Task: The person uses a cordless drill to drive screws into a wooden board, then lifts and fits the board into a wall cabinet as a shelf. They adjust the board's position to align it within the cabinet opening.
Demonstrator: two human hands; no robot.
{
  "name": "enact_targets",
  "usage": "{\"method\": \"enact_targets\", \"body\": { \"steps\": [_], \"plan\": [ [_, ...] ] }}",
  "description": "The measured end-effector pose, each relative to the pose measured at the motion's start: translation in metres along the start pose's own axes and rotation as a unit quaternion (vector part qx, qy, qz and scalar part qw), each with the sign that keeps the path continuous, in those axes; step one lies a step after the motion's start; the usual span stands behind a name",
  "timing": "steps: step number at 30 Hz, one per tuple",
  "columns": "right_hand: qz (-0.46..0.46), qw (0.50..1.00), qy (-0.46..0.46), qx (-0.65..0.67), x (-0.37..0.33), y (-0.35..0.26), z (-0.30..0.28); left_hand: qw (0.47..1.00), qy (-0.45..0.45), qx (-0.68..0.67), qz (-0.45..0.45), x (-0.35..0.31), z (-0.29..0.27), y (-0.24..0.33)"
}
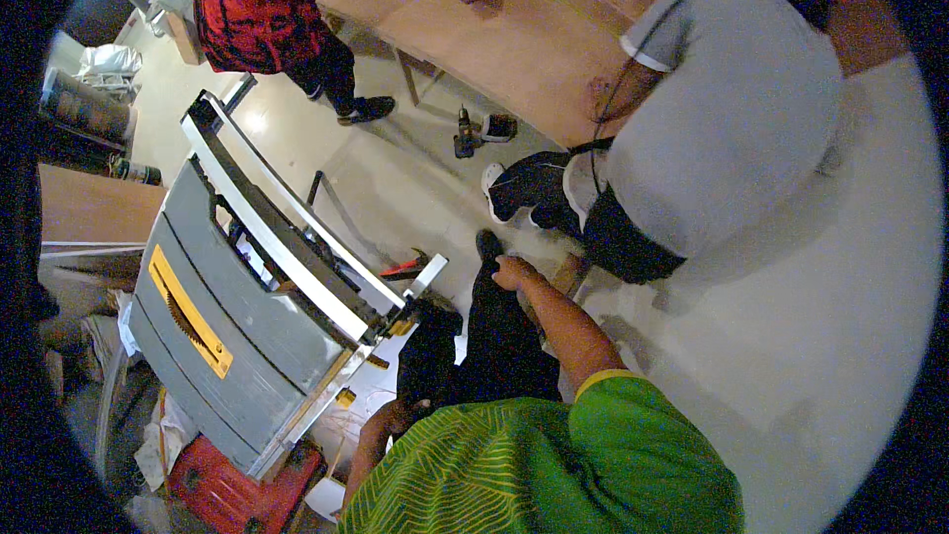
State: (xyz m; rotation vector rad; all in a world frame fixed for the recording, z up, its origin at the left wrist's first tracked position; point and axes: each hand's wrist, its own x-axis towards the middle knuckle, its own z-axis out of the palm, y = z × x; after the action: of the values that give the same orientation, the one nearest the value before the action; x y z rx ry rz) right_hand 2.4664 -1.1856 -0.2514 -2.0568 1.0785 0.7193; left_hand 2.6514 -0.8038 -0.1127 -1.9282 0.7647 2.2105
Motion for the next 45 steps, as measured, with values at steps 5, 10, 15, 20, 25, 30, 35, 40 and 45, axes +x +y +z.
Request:
{"method": "enact_targets", "body": {
  "steps": [5,10,15,20,25,30,35,40,45],
  "plan": [
    [0.005,0.996,-0.094,-0.003,0.075,0.017,0.012,0.999,-0.018,-0.037,-0.027,0.028,-0.011,0.027],
    [-0.026,0.994,-0.104,0.029,0.159,0.039,0.027,0.993,-0.033,-0.077,-0.081,0.062,-0.004,0.063],
    [-0.014,0.995,-0.092,0.037,0.249,0.064,0.02,0.982,-0.037,-0.08,-0.169,0.095,0.012,0.1],
    [0.029,0.992,-0.086,0.091,0.353,0.09,0.011,0.966,-0.038,-0.076,-0.246,0.11,0.025,0.129],
    [0.002,0.994,0.069,0.089,0.45,0.112,-0.003,0.955,-0.049,-0.084,-0.279,0.114,0.026,0.149],
    [0.007,0.952,0.219,0.212,0.537,0.111,-0.031,0.967,-0.005,-0.058,-0.249,0.111,0.022,0.165],
    [0.017,0.946,0.15,0.286,0.581,0.095,-0.062,0.979,0.095,-0.041,-0.178,0.108,0.021,0.174],
    [0.052,0.932,0.174,0.313,0.609,0.077,-0.061,0.973,0.102,-0.101,-0.18,0.119,0.019,0.178],
    [0.072,0.935,0.196,0.285,0.629,0.078,-0.055,0.969,0.107,-0.13,-0.181,0.126,0.017,0.181]
  ]
}}
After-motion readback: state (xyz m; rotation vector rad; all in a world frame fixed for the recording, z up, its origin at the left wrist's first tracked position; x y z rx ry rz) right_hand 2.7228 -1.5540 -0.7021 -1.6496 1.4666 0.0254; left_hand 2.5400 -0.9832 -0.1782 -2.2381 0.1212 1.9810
